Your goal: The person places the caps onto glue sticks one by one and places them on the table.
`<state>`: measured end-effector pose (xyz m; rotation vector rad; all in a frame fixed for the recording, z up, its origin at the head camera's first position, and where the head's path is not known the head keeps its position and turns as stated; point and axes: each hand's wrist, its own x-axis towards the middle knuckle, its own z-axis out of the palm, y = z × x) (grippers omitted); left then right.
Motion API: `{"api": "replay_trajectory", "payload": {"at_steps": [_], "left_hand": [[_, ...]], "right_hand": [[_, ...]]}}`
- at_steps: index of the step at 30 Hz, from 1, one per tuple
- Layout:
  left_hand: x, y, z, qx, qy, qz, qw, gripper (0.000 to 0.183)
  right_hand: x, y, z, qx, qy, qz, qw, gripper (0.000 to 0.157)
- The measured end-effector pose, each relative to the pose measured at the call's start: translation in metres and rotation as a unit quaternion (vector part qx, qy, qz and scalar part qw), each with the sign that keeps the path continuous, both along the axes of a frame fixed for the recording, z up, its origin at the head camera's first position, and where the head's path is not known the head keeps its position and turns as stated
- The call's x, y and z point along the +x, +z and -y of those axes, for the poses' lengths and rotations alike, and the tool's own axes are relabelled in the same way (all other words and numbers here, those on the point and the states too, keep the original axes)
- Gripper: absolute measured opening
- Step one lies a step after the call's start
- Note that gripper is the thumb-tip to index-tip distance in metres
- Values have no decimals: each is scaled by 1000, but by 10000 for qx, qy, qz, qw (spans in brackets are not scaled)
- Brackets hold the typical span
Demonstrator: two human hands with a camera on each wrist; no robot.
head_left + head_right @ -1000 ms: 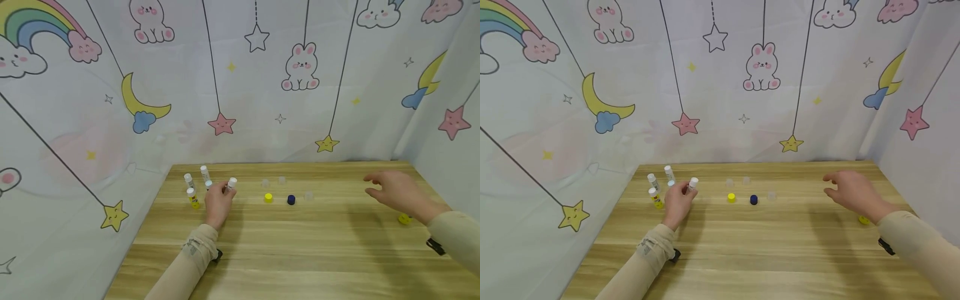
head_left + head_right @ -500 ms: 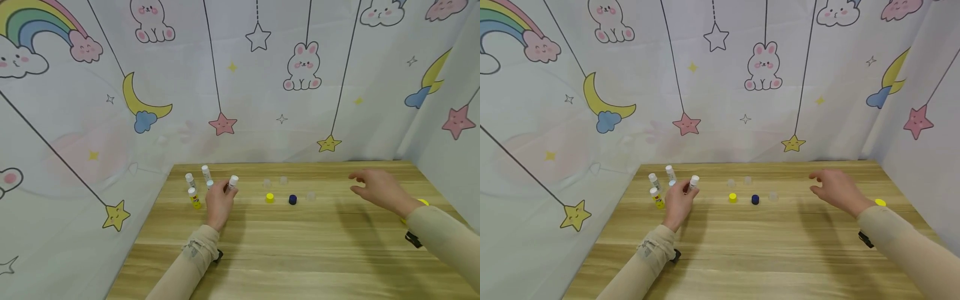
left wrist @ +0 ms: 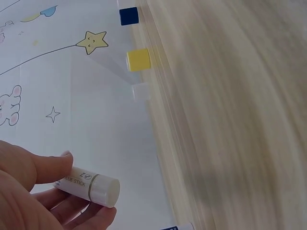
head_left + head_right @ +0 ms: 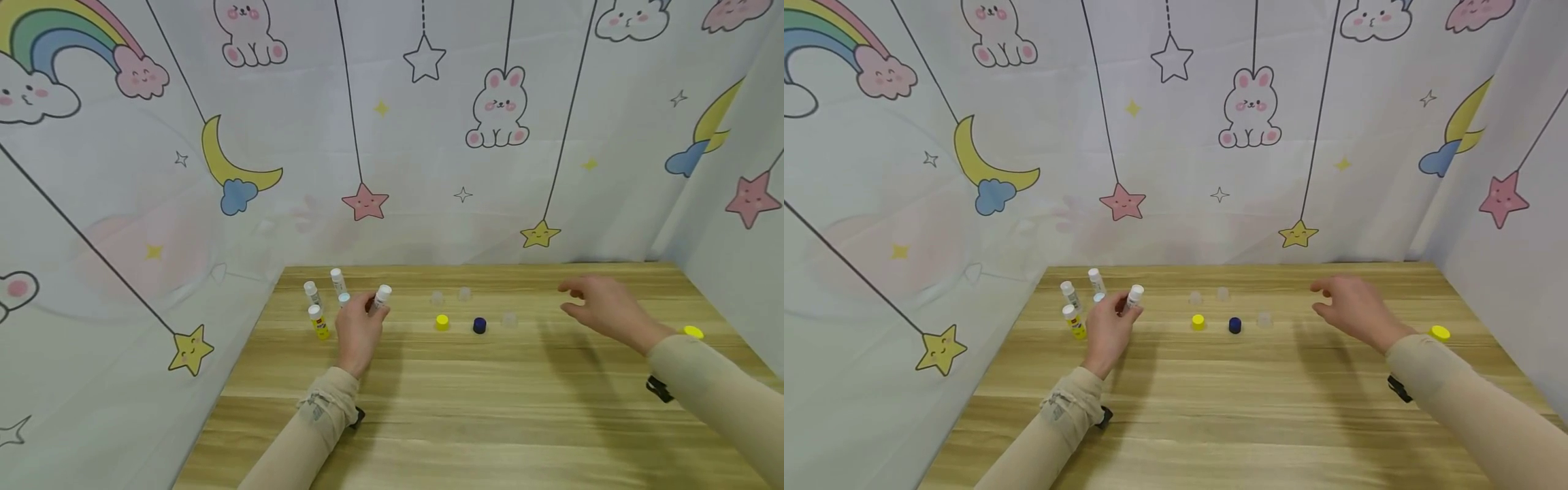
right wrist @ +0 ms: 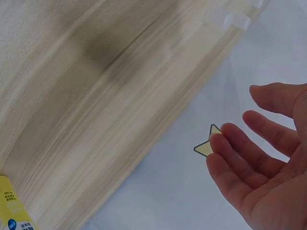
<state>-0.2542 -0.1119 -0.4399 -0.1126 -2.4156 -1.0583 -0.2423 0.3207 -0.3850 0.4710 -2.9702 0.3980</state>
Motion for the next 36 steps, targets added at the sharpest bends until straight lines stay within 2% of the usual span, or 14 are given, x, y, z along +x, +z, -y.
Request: {"api": "replay_trajectory", "payload": {"at_steps": [9, 21, 36], "left_hand": [[3, 5, -3, 45, 47, 44, 10000, 30], [6, 6, -4, 42, -70, -198, 9998, 28], [7, 6, -8, 22, -119, -256, 9996, 28]], "right_hand": [[-5, -6, 10, -111, 86, -39, 9999, 31], [-12, -17, 22, -274, 199, -165, 9993, 29], [-21, -43, 40, -403, 201, 30, 9990, 30]]}}
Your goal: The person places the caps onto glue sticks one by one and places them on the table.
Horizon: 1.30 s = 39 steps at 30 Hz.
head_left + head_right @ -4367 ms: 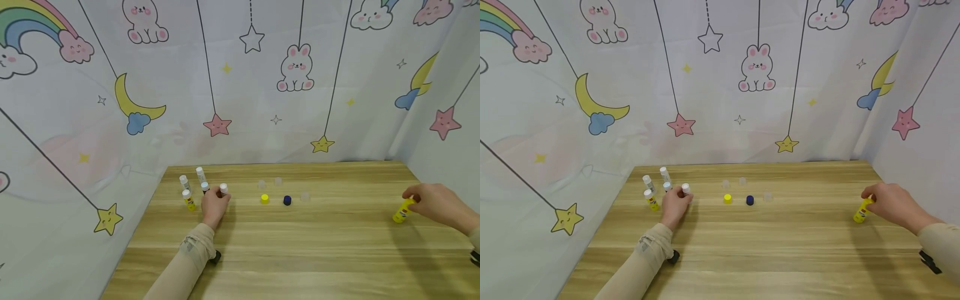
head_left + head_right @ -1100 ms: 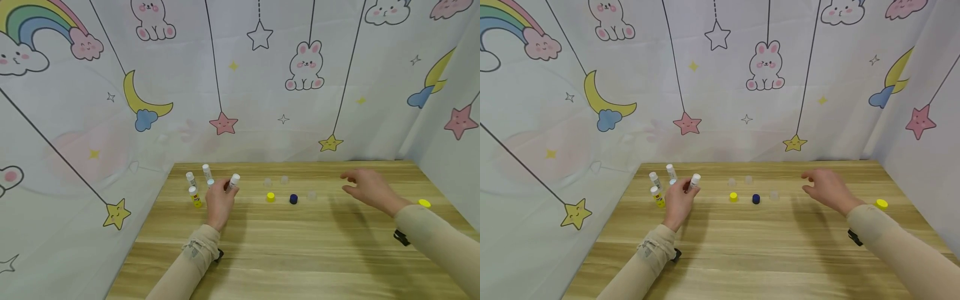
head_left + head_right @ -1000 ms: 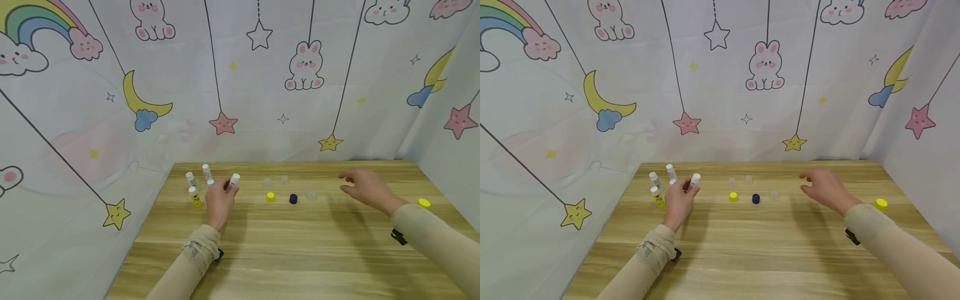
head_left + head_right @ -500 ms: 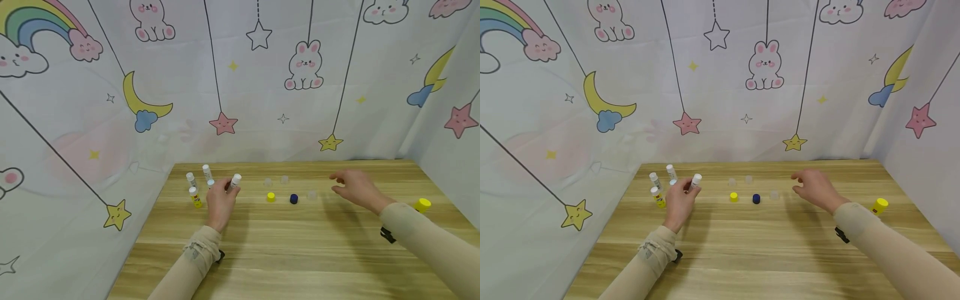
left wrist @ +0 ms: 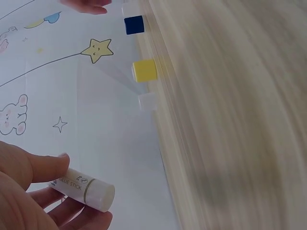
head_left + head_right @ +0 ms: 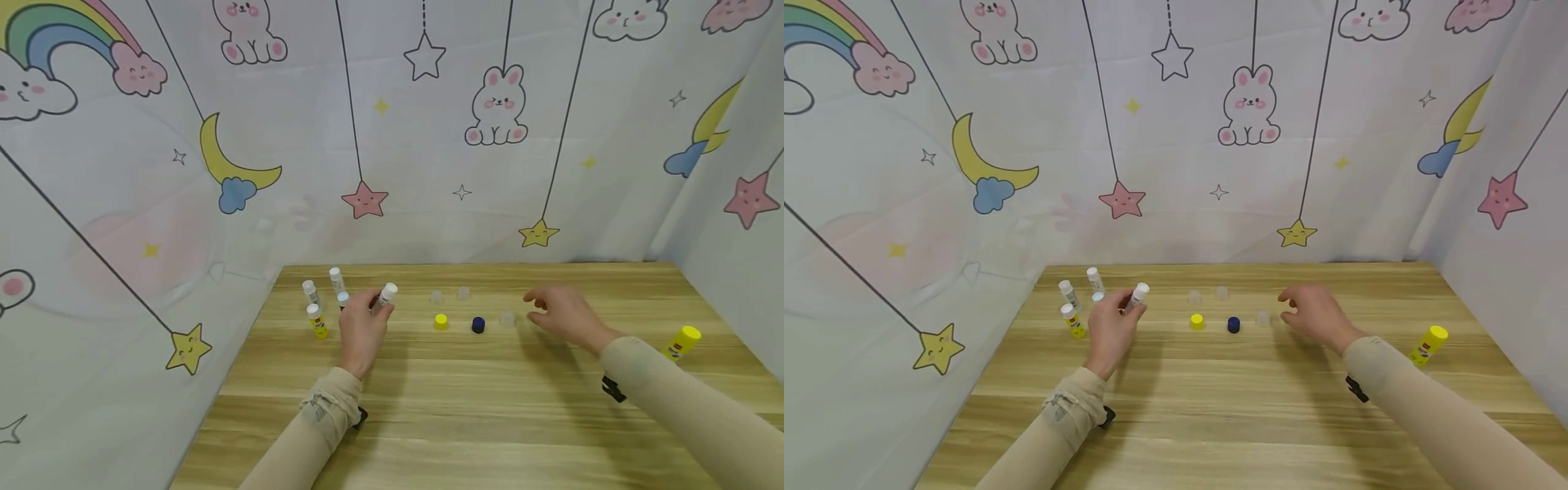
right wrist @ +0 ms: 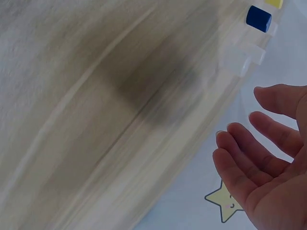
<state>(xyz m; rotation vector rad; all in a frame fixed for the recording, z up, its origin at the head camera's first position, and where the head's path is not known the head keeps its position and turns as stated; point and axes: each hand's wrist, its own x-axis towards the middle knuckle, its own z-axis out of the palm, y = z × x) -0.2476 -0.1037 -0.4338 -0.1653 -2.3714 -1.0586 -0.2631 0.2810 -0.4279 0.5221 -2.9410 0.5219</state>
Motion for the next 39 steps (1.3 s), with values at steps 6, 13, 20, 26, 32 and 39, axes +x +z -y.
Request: {"api": "replay_trajectory", "payload": {"at_steps": [6, 13, 20, 26, 32, 39], "left_hand": [[0, 1, -1, 59, -27, -62, 10000, 28], [-1, 0, -1, 17, -7, -95, 10000, 27], [-1, -1, 1, 11, -15, -140, 9999, 27], [-1, -4, 3, -34, -43, -96, 9999, 27], [-1, -5, 3, -66, -66, -80, 9999, 28], [0, -6, 2, -124, -20, -361, 9993, 29]], "right_hand": [[-2, -7, 10, -78, -23, 237, 9997, 36], [-3, -15, 17, -146, 39, 60, 9999, 36], [-6, -19, 23, -82, 27, 59, 9999, 37], [-8, -24, 28, -21, 151, -8, 9999, 33], [-9, -29, 30, 12, 238, -128, 9996, 25], [-11, -32, 33, 27, 223, -108, 9997, 23]]}}
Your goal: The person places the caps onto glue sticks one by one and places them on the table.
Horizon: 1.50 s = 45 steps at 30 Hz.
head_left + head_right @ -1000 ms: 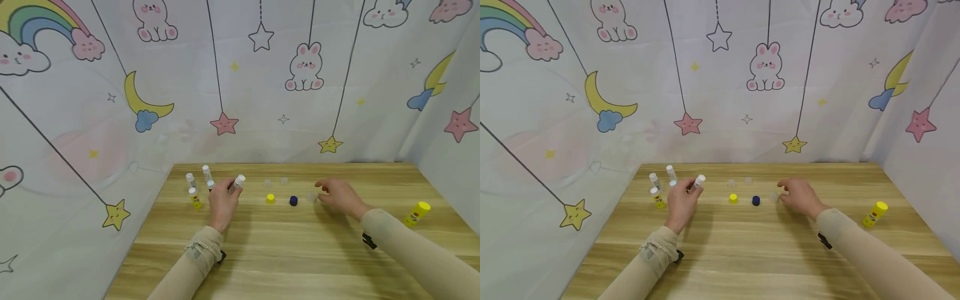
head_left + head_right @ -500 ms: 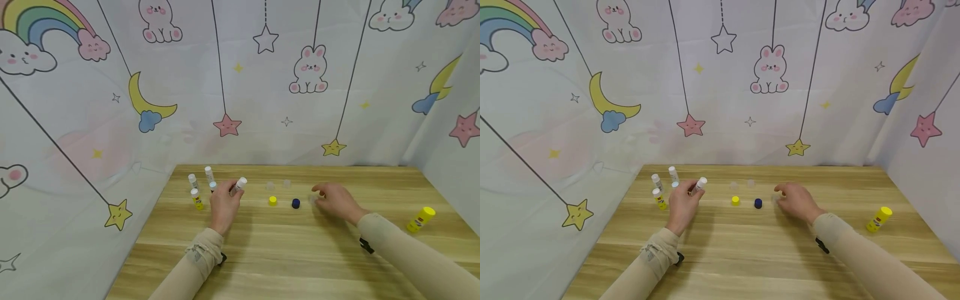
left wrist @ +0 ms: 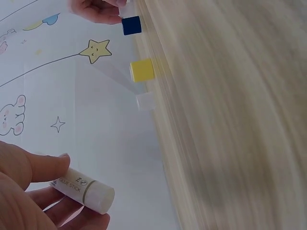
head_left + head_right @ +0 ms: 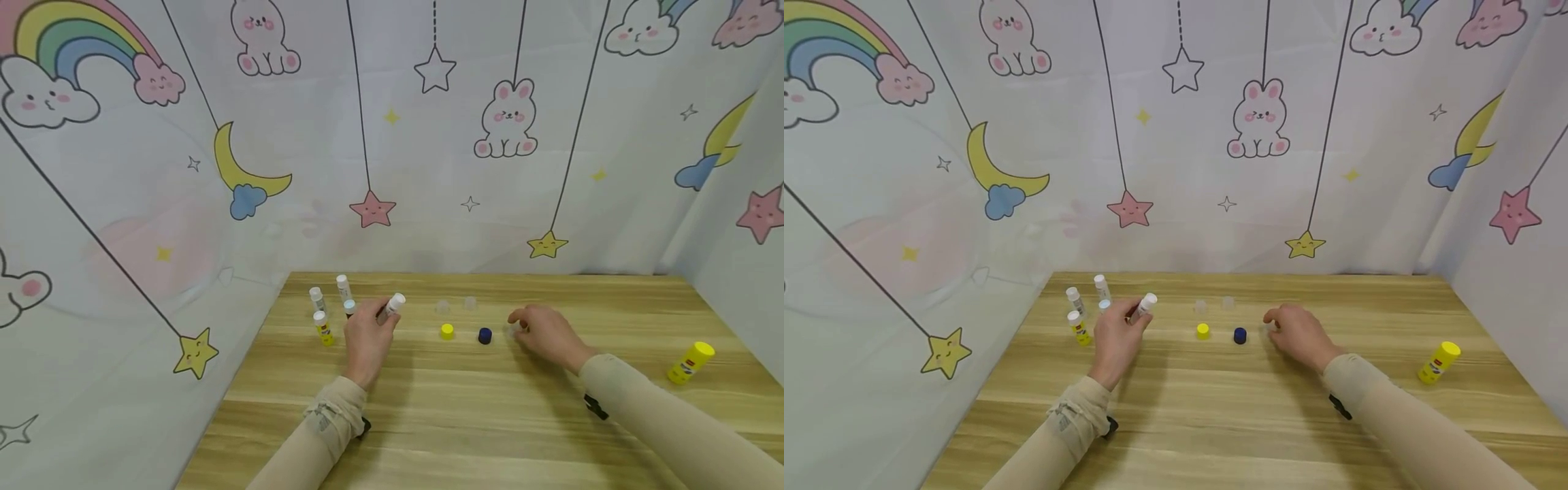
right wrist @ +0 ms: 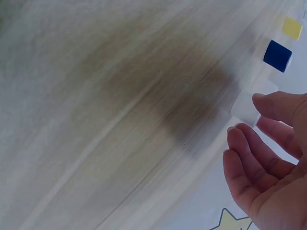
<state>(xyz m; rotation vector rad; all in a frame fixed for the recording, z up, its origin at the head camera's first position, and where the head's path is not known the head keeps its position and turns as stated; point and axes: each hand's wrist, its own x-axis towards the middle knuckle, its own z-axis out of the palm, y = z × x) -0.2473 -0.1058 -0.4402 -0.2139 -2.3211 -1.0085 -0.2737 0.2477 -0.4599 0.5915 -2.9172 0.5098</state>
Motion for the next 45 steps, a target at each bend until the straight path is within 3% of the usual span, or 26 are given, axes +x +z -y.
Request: {"api": "replay_trajectory", "payload": {"at_steps": [12, 24, 45], "left_hand": [[3, -1, -3, 40, 52, 104, 9999, 31], [3, 1, -4, -1, 26, 116, 9999, 30], [1, 1, -7, -124, -21, -49, 9999, 28]], "right_hand": [[4, 4, -1, -3, -83, 61, 9999, 23], [12, 16, 6, -106, 26, -250, 9996, 23], [23, 26, 11, -750, -179, -250, 9967, 26]]}}
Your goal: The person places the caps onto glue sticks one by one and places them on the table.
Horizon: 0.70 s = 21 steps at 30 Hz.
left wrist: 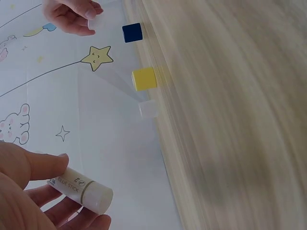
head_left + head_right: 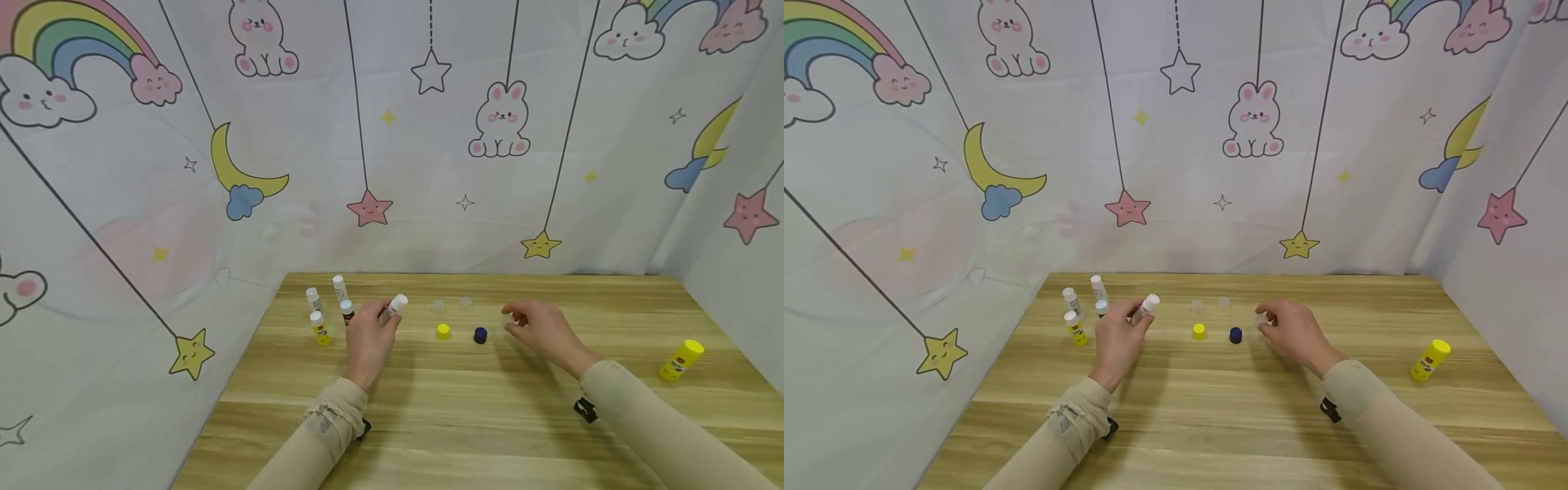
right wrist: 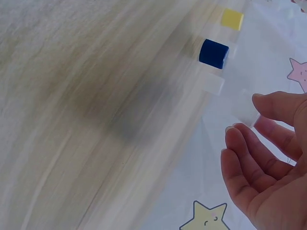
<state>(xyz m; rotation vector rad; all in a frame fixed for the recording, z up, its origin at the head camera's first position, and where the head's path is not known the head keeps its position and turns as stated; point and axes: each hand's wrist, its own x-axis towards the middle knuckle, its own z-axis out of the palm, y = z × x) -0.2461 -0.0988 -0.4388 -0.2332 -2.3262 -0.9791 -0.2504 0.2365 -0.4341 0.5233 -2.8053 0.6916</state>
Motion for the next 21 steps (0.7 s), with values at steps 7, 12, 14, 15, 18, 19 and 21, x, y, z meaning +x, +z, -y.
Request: {"api": "replay_trajectory", "payload": {"at_steps": [7, 12, 14, 15, 18, 19, 21], "left_hand": [[0, 0, -1, 9, -78, -24, 10000, 28], [-1, 1, -2, -12, -114, -29, 9999, 28], [-1, 2, -4, -15, -142, -50, 9999, 28], [-1, 2, -4, -8, -154, -63, 9999, 28], [-1, 2, -6, 18, -170, -106, 9998, 28], [-1, 2, -7, 32, -180, -110, 9998, 28], [-1, 1, -8, 51, -214, -115, 9997, 28]], "right_hand": [[0, 5, 2, -86, -198, 46, 9998, 27], [-1, 11, 4, -296, -272, -14, 9992, 28], [-1, 14, 5, -392, -274, -43, 9988, 28], [0, 15, 5, -419, -280, -51, 9987, 28], [1, 19, 8, -541, -299, -84, 9981, 28], [2, 20, 9, -595, -314, -86, 9977, 29], [4, 21, 11, -701, -328, -90, 9970, 29]]}}
